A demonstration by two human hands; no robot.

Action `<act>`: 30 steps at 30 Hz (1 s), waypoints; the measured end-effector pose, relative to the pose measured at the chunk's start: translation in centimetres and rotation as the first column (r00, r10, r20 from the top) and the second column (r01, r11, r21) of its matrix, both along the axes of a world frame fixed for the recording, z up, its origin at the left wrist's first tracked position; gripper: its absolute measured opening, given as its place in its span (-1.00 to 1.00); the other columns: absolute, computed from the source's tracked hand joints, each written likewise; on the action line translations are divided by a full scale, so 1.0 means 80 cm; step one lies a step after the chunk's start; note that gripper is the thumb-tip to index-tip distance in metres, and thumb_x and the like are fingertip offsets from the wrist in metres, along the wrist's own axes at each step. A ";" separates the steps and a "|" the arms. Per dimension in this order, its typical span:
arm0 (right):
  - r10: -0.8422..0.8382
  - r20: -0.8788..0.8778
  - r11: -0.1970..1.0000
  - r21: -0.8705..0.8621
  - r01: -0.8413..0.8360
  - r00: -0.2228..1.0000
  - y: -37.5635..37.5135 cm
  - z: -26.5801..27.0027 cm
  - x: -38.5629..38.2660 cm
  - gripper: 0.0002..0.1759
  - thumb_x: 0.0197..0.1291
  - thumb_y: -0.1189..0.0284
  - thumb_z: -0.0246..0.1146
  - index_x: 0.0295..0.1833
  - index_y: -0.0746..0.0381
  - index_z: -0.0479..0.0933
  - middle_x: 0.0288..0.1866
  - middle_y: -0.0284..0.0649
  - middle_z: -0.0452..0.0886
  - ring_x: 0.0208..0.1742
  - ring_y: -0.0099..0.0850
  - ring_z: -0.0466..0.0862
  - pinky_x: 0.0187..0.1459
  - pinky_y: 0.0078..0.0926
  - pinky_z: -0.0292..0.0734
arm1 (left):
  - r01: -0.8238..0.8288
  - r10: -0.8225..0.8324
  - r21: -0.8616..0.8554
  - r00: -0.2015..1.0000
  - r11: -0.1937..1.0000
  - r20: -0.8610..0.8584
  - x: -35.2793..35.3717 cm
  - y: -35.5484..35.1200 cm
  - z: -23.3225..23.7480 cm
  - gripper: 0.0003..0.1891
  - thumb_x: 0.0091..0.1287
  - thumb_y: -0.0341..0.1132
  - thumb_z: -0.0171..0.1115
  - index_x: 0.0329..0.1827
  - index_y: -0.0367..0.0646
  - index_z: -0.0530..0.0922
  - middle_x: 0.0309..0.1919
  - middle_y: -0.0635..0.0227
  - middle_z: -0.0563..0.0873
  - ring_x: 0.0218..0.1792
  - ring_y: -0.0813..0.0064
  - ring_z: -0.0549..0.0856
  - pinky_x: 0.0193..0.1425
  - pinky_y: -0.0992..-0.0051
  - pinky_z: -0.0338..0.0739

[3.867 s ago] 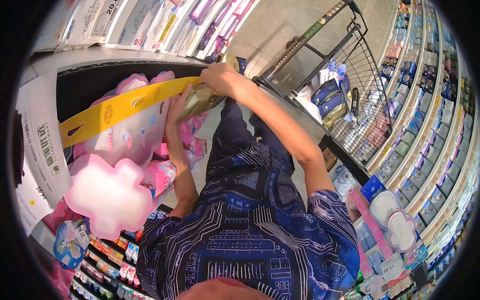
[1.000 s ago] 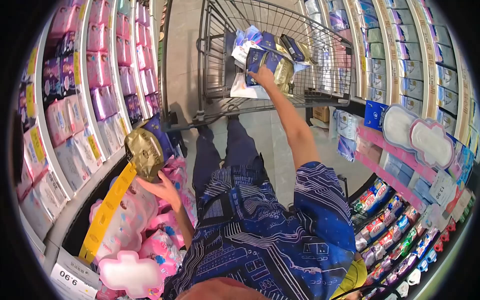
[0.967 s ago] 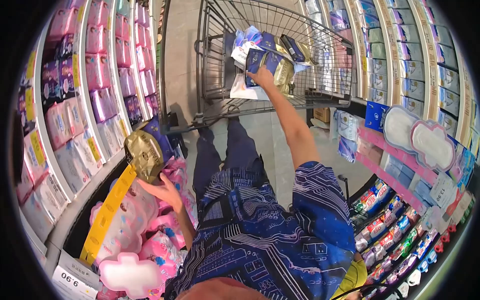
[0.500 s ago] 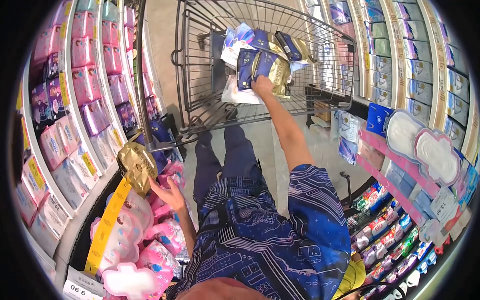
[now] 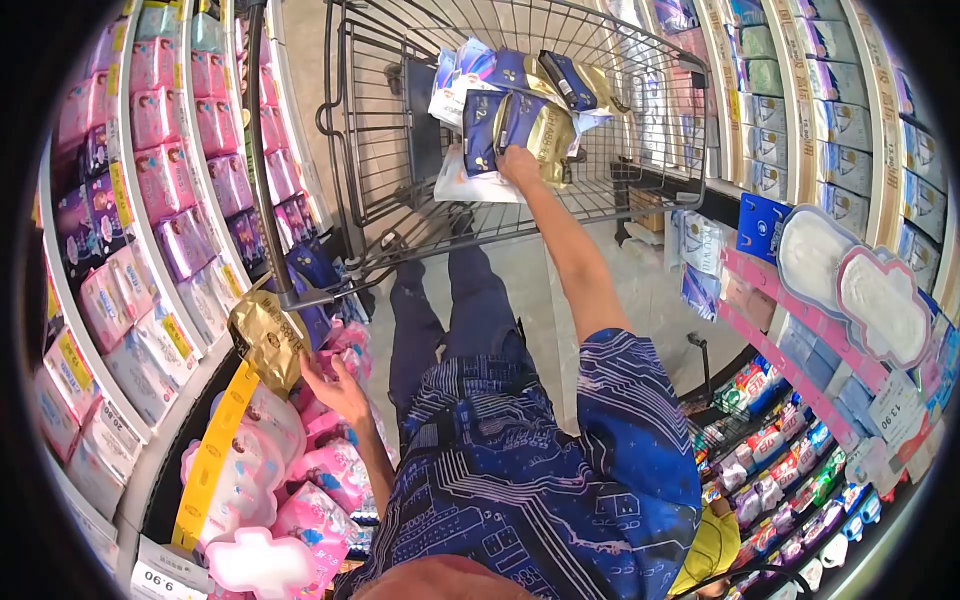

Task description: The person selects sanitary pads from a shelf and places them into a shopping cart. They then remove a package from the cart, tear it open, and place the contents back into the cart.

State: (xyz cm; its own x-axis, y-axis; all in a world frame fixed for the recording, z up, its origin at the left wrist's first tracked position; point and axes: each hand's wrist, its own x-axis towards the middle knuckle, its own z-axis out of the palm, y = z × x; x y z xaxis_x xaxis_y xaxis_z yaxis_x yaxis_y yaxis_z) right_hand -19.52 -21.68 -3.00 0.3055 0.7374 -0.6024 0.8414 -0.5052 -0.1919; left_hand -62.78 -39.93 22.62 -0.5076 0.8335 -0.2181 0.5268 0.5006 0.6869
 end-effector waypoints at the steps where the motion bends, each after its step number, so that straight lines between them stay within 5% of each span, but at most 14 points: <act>1: 0.023 -0.008 0.999 0.026 -0.022 1.000 0.004 0.004 -0.001 -0.47 0.23 0.06 0.09 -0.21 0.39 0.62 -0.14 0.24 0.65 -0.10 0.08 0.68 -0.02 -0.06 0.58 | -0.006 0.006 0.004 1.000 1.000 0.001 0.002 0.004 0.006 -0.40 0.32 -0.47 0.20 0.43 -0.33 0.25 0.32 -0.02 0.42 0.33 0.14 0.45 0.44 0.23 0.26; 4: 0.212 -0.063 0.949 0.250 -0.190 0.975 0.019 0.032 -0.004 -0.51 0.24 0.10 0.05 -0.31 0.35 0.60 -0.32 0.16 0.66 -0.27 0.05 0.68 -0.16 -0.05 0.55 | -0.021 0.017 0.076 0.999 0.997 0.045 0.015 0.027 0.038 -0.42 0.36 -0.49 0.18 0.44 -0.32 0.24 0.32 -0.01 0.42 0.33 0.17 0.45 0.41 0.25 0.30; 5: 0.160 -0.146 0.952 0.284 -0.114 0.976 0.019 0.051 -0.006 -0.52 0.23 0.12 0.06 -0.32 0.35 0.60 -0.35 0.19 0.64 -0.28 0.09 0.67 -0.16 -0.01 0.53 | -0.017 0.012 0.125 0.999 0.992 0.043 0.020 0.036 0.048 -0.45 0.36 -0.50 0.17 0.41 -0.31 0.27 0.28 0.00 0.46 0.28 0.21 0.49 0.37 0.28 0.34; 7: 0.064 -0.311 0.941 0.335 0.047 0.948 0.020 0.167 -0.037 -0.54 0.21 0.14 0.07 -0.33 0.36 0.61 -0.41 0.23 0.61 -0.30 0.18 0.65 -0.17 0.05 0.50 | -0.009 0.001 0.227 0.999 0.974 0.038 0.029 0.053 0.068 -0.51 0.37 -0.50 0.16 0.37 -0.30 0.34 0.20 0.03 0.54 0.19 0.29 0.56 0.30 0.33 0.42; 10: 0.063 -0.364 0.934 0.349 0.074 0.929 0.006 0.308 -0.085 -0.65 0.16 0.25 0.14 -0.42 0.37 0.52 -0.57 0.21 0.51 -0.40 0.11 0.61 -0.26 -0.01 0.49 | -0.034 -0.013 0.231 0.980 0.972 0.197 0.041 0.076 0.093 -0.60 0.36 -0.55 0.13 0.27 -0.37 0.42 0.09 0.06 0.64 0.02 0.38 0.66 0.12 0.44 0.55; 11: 0.136 -0.321 0.901 0.434 0.017 0.937 -0.007 0.342 -0.105 -0.69 0.13 0.29 0.16 -0.43 0.36 0.49 -0.56 0.17 0.51 -0.40 0.08 0.61 -0.28 -0.05 0.49 | -0.015 -0.055 0.245 0.960 0.969 0.276 0.046 0.084 0.098 -0.67 0.37 -0.56 0.13 0.19 -0.37 0.47 0.00 0.10 0.69 -0.08 0.49 0.69 -0.03 0.54 0.58; 13: 0.277 -0.255 0.771 0.634 -0.056 0.926 -0.032 0.398 -0.149 -0.78 0.06 0.38 0.21 -0.45 0.33 0.44 -0.55 0.05 0.49 -0.45 -0.01 0.58 -0.37 -0.14 0.46 | 0.122 -0.229 0.242 0.843 0.963 0.487 0.055 0.108 0.100 -0.58 0.36 -0.49 0.18 0.28 -0.34 0.42 0.04 0.11 0.67 -0.02 0.44 0.67 0.06 0.51 0.55; 17: 0.555 -0.108 0.571 0.770 -0.283 0.825 -0.090 0.439 -0.217 -0.78 -0.05 0.35 0.31 -0.41 0.22 0.44 -0.48 -0.16 0.47 -0.40 -0.17 0.57 -0.35 -0.22 0.48 | 0.139 -0.282 0.247 0.367 0.959 0.886 0.106 0.158 0.110 -0.27 0.25 -0.29 0.32 0.45 -0.32 0.21 0.20 0.17 0.55 0.21 0.38 0.54 0.31 0.40 0.39; 19: 0.653 -0.083 0.529 0.761 -0.375 0.753 -0.108 0.447 -0.237 -0.75 -0.08 0.31 0.34 -0.38 0.19 0.45 -0.47 -0.21 0.47 -0.38 -0.21 0.56 -0.32 -0.23 0.49 | -0.019 -0.116 0.141 0.460 0.990 0.880 0.126 0.149 0.101 -0.32 0.24 -0.37 0.31 0.41 -0.33 0.25 0.15 0.26 0.54 0.16 0.40 0.55 0.31 0.42 0.39; 22: 0.656 -0.098 0.543 0.750 -0.378 0.748 -0.122 0.428 -0.245 -0.71 -0.02 0.24 0.37 -0.36 0.20 0.48 -0.46 -0.22 0.49 -0.35 -0.24 0.59 -0.30 -0.25 0.51 | -0.022 -0.021 0.032 0.392 0.999 0.920 0.139 0.154 0.096 -0.42 0.25 -0.49 0.27 0.35 -0.32 0.32 0.14 0.23 0.57 0.10 0.39 0.60 0.24 0.43 0.46; 26: 0.578 -0.279 0.629 0.751 -0.201 0.767 -0.105 0.448 -0.199 -0.69 0.15 0.21 0.37 -0.39 0.24 0.53 -0.47 -0.24 0.57 -0.43 -0.33 0.61 -0.37 -0.39 0.50 | -0.035 0.069 -0.061 0.280 0.998 0.957 0.134 0.148 0.085 -0.44 0.25 -0.53 0.26 0.33 -0.29 0.35 0.13 0.21 0.58 0.09 0.36 0.62 0.22 0.39 0.51; 28: 0.272 -0.341 0.614 0.782 0.111 0.900 -0.084 0.406 -0.150 -0.74 0.18 0.34 0.34 -0.45 0.28 0.52 -0.57 -0.23 0.54 -0.57 -0.43 0.52 -0.47 -0.46 0.41 | -0.075 0.093 -0.076 0.261 0.994 0.961 0.132 0.144 0.087 -0.43 0.25 -0.53 0.26 0.35 -0.28 0.34 0.13 0.22 0.59 0.13 0.33 0.61 0.25 0.35 0.50; 30: -0.114 -0.451 0.624 0.661 0.417 0.885 -0.042 0.363 -0.085 -0.78 0.24 0.39 0.29 -0.40 0.30 0.54 -0.62 -0.23 0.50 -0.61 -0.50 0.40 -0.50 -0.50 0.31 | -0.112 0.146 -0.116 0.308 0.987 0.940 0.125 0.139 0.083 -0.43 0.25 -0.54 0.25 0.35 -0.28 0.34 0.15 0.21 0.58 0.14 0.34 0.60 0.26 0.35 0.50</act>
State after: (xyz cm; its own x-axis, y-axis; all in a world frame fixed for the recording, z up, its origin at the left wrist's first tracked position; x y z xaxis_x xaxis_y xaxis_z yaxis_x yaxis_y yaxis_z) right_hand -26.35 -25.04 26.06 0.4540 0.8909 -0.0119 0.4949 -0.2632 -0.8281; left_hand -52.79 -28.79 29.26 -0.0439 0.7638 -0.6440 -0.5427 0.5230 0.6573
